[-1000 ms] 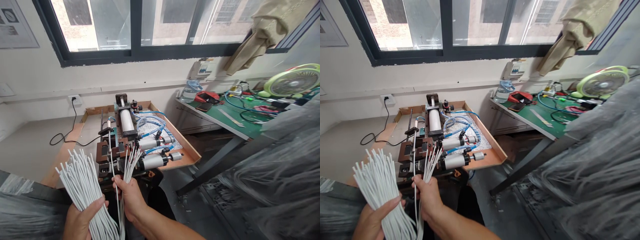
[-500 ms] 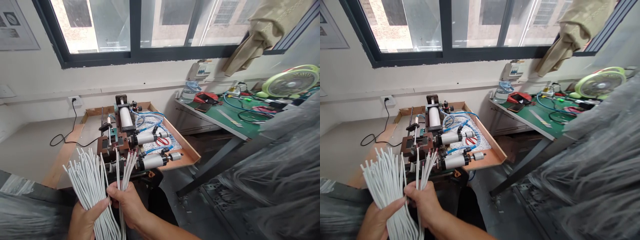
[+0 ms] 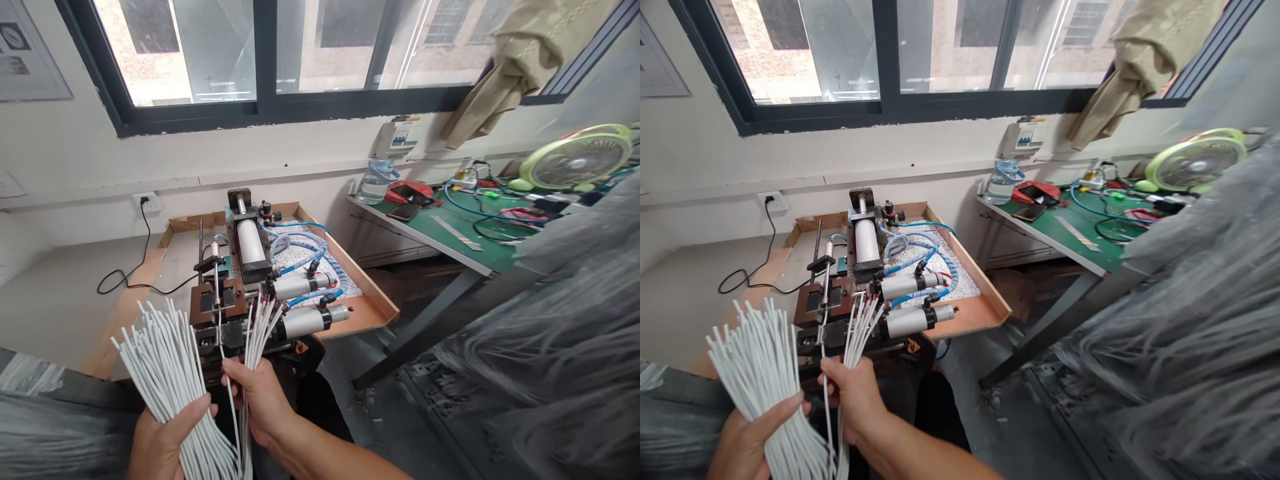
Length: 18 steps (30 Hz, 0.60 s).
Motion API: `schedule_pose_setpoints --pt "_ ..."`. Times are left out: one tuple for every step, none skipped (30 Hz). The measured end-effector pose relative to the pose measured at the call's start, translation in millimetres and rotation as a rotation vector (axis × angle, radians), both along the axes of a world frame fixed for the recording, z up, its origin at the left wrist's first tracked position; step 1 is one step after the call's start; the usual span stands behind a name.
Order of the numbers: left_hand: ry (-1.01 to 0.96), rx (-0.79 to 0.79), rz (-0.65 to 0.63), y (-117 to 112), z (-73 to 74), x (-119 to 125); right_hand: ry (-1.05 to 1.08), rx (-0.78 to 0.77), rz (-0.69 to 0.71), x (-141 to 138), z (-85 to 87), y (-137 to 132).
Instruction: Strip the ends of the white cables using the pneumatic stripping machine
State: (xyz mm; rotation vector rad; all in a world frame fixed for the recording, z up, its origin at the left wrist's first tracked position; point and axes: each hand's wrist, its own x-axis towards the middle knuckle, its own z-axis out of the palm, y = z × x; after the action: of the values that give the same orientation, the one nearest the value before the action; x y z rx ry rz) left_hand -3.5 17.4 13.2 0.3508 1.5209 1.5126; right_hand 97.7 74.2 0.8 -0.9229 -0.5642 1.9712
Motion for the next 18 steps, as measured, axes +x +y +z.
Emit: schedule_pose_setpoints --pt "0.005 0.006 -0.003 0 -0.7 0 0.011 -0.01 0.017 0 1.1 0" --pt "0.012 0.016 -0.006 0 -1.2 -1 0.03 -0.011 0.047 0 1.8 1" --pt "0.019 0.027 -0.018 0 -1.2 -1 0.052 0.001 0.098 0 2.1 0" --pt "0.024 0.039 -0.044 0 -0.7 -1 0.071 0.026 0.157 0 1.8 -1" --pt "0.026 0.056 -0.077 -1 0.3 -1 0.08 0.061 0.214 0 0.9 -2" --pt "0.024 0.074 -0.116 -1 1.6 0 0.077 0.101 0.251 1 -0.4 -4" --pt "0.018 0.089 -0.151 -1 3.0 1 0.062 0.14 0.257 1 -2.2 -6" --pt "0.008 0.096 -0.181 -2 4.2 1 0.044 0.171 0.237 2 -4.0 -8" --pt "-0.003 0.095 -0.198 -2 4.9 2 0.028 0.19 0.198 2 -5.9 -10" --pt "-0.013 0.09 -0.205 -2 5.0 2 0.019 0.203 0.154 3 -7.4 -11" --pt "-0.02 0.083 -0.204 -2 4.4 1 0.016 0.213 0.122 3 -8.4 -12" --pt "-0.027 0.074 -0.2 -2 3.3 1 0.015 0.218 0.1 3 -8.8 -12" --pt "-0.034 0.064 -0.186 -2 1.9 0 0.013 0.216 0.083 3 -8.7 -11" --pt "-0.043 0.053 -0.167 -2 0.3 -2 0.007 0.205 0.063 3 -8.1 -10" --pt "-0.052 0.041 -0.142 -2 -1.1 -3 0.0 0.188 0.04 3 -7.3 -9" --pt "-0.06 0.03 -0.118 -1 -2.3 -4 -0.005 0.166 0.015 2 -6.2 -7" --pt "-0.068 0.018 -0.094 -1 -3.1 -5 -0.006 0.143 -0.006 0 -5.2 -6" --pt "-0.071 0.008 -0.073 0 -3.5 -6 -0.003 0.118 -0.027 -1 -4.3 -4"
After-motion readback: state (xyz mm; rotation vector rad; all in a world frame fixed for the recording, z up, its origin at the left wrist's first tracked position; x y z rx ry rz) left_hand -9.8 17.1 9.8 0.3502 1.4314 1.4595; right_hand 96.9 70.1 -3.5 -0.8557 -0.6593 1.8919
